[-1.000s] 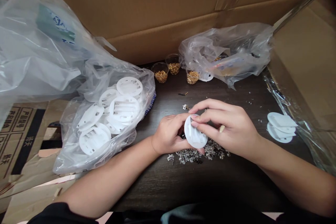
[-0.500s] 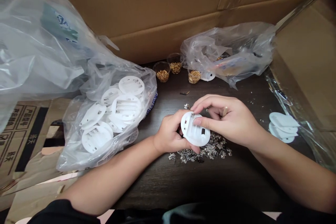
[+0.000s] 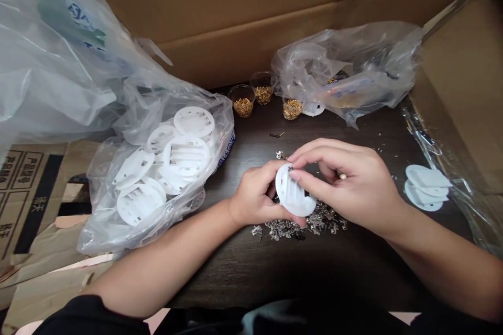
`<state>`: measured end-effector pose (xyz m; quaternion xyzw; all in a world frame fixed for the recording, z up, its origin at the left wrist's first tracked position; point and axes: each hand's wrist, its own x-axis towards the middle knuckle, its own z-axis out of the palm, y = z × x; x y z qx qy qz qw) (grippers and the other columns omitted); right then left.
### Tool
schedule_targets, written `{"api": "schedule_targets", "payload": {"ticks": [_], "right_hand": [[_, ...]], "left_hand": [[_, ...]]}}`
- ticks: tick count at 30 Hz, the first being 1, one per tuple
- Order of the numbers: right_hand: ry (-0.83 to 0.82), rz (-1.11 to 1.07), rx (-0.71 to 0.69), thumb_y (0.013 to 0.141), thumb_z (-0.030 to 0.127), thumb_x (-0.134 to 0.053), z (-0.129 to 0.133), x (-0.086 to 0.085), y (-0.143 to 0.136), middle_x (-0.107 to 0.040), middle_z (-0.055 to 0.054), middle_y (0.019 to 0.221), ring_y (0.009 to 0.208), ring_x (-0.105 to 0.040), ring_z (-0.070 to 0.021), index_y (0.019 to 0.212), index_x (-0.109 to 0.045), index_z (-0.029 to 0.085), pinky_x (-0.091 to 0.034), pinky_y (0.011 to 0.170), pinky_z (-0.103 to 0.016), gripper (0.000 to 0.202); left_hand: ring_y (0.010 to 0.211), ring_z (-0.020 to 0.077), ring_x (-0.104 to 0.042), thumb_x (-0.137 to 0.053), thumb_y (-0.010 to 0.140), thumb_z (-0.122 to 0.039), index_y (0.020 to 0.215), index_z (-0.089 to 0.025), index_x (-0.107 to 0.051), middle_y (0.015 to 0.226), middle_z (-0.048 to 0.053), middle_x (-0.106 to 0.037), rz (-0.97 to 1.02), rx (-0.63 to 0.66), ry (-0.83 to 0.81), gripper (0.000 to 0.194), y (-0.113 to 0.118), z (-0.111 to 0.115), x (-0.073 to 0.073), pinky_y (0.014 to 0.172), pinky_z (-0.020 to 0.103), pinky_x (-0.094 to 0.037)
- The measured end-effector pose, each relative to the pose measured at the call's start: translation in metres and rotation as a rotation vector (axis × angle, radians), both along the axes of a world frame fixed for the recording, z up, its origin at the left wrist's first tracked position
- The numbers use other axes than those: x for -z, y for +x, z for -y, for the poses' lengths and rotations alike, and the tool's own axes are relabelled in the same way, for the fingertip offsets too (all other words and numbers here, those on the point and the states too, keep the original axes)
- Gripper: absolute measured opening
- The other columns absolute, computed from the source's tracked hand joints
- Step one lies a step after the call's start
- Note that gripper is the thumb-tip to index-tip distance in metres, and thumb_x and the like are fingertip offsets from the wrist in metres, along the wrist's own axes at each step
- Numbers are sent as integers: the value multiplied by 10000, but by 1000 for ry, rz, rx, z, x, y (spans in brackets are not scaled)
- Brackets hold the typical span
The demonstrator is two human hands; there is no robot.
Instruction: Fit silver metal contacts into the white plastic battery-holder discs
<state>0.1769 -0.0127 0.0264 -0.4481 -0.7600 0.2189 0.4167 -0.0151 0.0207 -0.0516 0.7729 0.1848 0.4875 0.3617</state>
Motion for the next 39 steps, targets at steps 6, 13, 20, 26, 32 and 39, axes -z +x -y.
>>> {"api": "schedule_targets", "payload": {"ticks": [6, 13, 20, 26, 32, 39], "right_hand": [[-6, -14, 25, 882, 127, -759, 3, 7, 0, -797, -56, 988, 904, -763, -187, 883, -752, 216, -631, 800, -319, 90], [-90, -124, 29, 919, 185, -738, 3, 10, -1, -813, -46, 1055, 892, -774, -181, 966, -830, 242, -633, 725, -295, 118], [-208, -520, 102, 1009, 459, -623, -12, -2, -1, -684, -29, 758, 586, -597, -125, 766, -756, 231, -480, 534, -297, 359], [-388, -1046, -241, 954, 768, -472, -36, -23, -25, -194, 56, 490, 373, -199, -76, 471, -259, 221, -202, 373, -275, 759], [-373, -1308, -345, 941, 765, -506, -48, -6, -45, -132, 74, 464, 345, -121, -53, 484, -197, 215, -97, 332, -237, 778], [-337, -1326, -421, 971, 728, -488, -42, -5, -44, -162, 73, 451, 343, -139, -47, 476, -211, 217, -131, 331, -236, 763]], "left_hand": [[638, 109, -655, -843, 681, -673, 1236, -190, -630, 898, 21, -752, -33, 1, 18, 766, -1, 0, 2, 607, 217, -523], [619, 101, -614, -787, 698, -733, 1239, -167, -628, 841, 11, -716, 14, 13, -91, 799, -3, -1, 4, 586, 215, -490], [672, 129, -612, -696, 712, -835, 1135, -162, -643, 827, 23, -681, 29, 37, -212, 796, -5, 2, 3, 617, 248, -495], [700, 133, -595, -683, 747, -835, 1091, -162, -629, 834, 16, -656, 38, 81, -285, 757, -5, 2, 4, 638, 254, -481], [660, 113, -531, -677, 756, -834, 1072, -171, -612, 782, -9, -604, 56, 89, -297, 737, -3, 1, 4, 605, 244, -434], [597, 91, -471, -692, 744, -826, 988, -171, -599, 707, -33, -551, 48, 104, -288, 705, 0, 0, 4, 545, 221, -387]]}}
